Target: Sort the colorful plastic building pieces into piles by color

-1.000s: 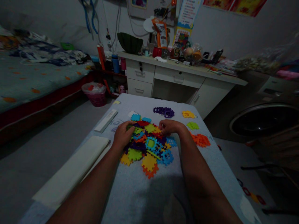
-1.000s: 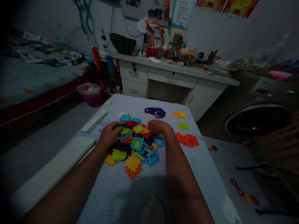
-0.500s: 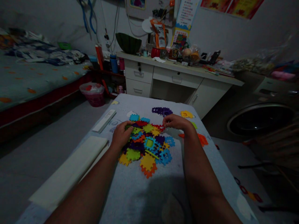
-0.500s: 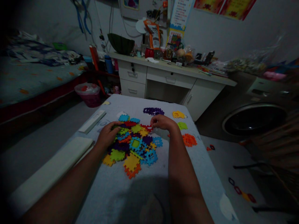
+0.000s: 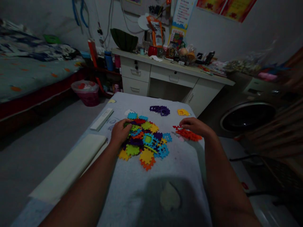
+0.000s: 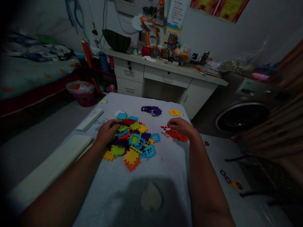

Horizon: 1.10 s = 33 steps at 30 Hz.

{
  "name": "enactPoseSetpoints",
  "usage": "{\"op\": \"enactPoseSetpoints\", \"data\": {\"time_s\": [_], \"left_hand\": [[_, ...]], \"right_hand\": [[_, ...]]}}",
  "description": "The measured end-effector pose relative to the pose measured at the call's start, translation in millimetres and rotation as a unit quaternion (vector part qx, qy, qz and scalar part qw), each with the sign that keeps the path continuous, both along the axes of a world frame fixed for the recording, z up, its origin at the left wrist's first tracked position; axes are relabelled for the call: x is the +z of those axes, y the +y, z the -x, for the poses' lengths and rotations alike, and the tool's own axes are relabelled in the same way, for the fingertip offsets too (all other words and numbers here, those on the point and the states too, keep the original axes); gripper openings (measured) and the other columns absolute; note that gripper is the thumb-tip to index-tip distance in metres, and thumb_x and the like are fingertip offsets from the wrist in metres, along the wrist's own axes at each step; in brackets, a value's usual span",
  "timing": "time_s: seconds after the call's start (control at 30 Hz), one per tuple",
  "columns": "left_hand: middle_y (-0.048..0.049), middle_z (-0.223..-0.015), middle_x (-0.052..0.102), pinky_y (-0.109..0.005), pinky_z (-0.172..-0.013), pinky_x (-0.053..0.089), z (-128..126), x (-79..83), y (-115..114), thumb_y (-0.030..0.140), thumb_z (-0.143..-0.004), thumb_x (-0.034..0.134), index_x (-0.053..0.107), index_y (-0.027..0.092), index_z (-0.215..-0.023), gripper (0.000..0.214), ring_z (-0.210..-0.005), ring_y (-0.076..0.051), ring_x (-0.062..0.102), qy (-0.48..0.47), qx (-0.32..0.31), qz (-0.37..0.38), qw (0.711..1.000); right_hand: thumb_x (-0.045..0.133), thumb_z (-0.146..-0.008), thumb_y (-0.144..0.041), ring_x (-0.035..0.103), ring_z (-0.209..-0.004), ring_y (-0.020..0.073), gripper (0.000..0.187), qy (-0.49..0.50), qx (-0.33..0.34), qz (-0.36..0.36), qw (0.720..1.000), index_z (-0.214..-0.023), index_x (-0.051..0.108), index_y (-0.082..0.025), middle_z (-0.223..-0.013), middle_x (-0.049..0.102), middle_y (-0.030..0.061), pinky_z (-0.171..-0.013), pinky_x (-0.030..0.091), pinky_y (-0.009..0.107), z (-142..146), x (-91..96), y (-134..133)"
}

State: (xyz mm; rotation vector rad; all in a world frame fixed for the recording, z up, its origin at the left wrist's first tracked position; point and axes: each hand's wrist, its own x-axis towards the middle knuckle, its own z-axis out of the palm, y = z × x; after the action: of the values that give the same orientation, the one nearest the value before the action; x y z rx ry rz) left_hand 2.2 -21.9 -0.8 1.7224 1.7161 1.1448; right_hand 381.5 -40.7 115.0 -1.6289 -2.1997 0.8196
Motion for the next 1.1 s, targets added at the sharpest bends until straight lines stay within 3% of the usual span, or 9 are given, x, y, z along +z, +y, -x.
{"op": "enactPoseSetpoints", "data": {"time_s": [0.13,0.27,0.4,0.6,0.73,0.9,1.1], "left_hand": [[-0.0063,-0.104,0.073,-0.035,-0.085,0.048,-0.6,0.2,0.0,0.039,-0.077,0.052,0.071,0.022,-0.105,0.038,-0.097,-0.026,0.065,0.001,0.007,0.007,1.0],[-0.0052,-0.103,0.073,-0.034,-0.084,0.048,0.0,-0.6,0.7,0.039,-0.077,0.053,0.072,0.022,-0.104,0.037,-0.095,-0.025,0.065,0.002,0.01,0.006,1.0],[-0.0052,-0.104,0.073,-0.034,-0.082,0.048,0.4,-1.8,1.6,0.039,-0.076,0.053,0.071,0.022,-0.105,0.039,-0.094,-0.025,0.065,-0.002,0.011,0.009,1.0],[-0.006,-0.105,0.073,-0.034,-0.084,0.049,-0.1,-2.3,2.1,0.039,-0.077,0.052,0.071,0.022,-0.105,0.038,-0.096,-0.025,0.065,-0.002,0.005,0.007,1.0],[-0.0058,-0.107,0.073,-0.035,-0.087,0.048,0.0,-3.7,2.8,0.039,-0.077,0.052,0.071,0.022,-0.105,0.038,-0.1,-0.026,0.065,-0.004,0.008,0.001,1.0],[-0.0065,-0.109,0.073,-0.036,-0.088,0.049,0.9,-4.9,4.0,0.039,-0.077,0.052,0.071,0.021,-0.106,0.039,-0.098,-0.026,0.066,-0.004,0.005,0.001,1.0],[-0.0062,-0.108,0.073,-0.035,-0.087,0.049,1.1,-4.7,3.8,0.038,-0.077,0.052,0.071,0.022,-0.106,0.038,-0.099,-0.026,0.066,-0.002,0.005,0.006,1.0]], "right_hand": [[0.057,-0.079,-0.029,0.061,-0.078,0.0183,0.018,0.03,-0.073,0.002,0.997,-0.086,0.07,-0.018,-0.085,0.07,0.005,-0.071,0.046,0.029,-29.3,-17.7,-32.3],[0.057,-0.079,-0.031,0.058,-0.073,0.0163,0.021,0.069,-0.105,-0.013,0.992,-0.089,0.07,-0.018,-0.081,0.067,0.0034,-0.067,0.044,0.028,-35.2,-27.4,-48.5],[0.056,-0.079,-0.027,0.054,-0.068,0.0139,0.017,0.101,-0.105,-0.012,0.989,-0.085,0.068,-0.017,-0.076,0.064,0.0017,-0.062,0.041,0.025,-14.2,-29.7,-44.5],[0.055,-0.078,-0.015,0.054,-0.065,0.0122,0.016,0.127,-0.039,0.041,0.99,-0.088,0.067,-0.017,-0.073,0.064,-0.0006,-0.062,0.041,0.023,42.3,-45.1,-27.8],[0.052,-0.078,-0.006,0.06,-0.079,0.0142,0.026,0.079,-0.039,-0.005,0.996,-0.095,0.068,-0.019,-0.088,0.069,0.0016,-0.073,0.046,0.025,63.1,-61.8,-22.1],[0.047,-0.077,0.003,0.06,-0.101,0.0176,0.042,-0.033,-0.054,-0.075,0.995,-0.107,0.067,-0.018,-0.113,0.067,0.0082,-0.094,0.044,0.031,61.4,-75.4,-21.5],[0.057,-0.077,-0.003,0.055,-0.107,0.0198,0.041,-0.113,0.002,-0.073,0.991,-0.115,0.065,-0.015,-0.115,0.062,0.0105,-0.098,0.039,0.032,57.4,-79.6,-25.9]]}}
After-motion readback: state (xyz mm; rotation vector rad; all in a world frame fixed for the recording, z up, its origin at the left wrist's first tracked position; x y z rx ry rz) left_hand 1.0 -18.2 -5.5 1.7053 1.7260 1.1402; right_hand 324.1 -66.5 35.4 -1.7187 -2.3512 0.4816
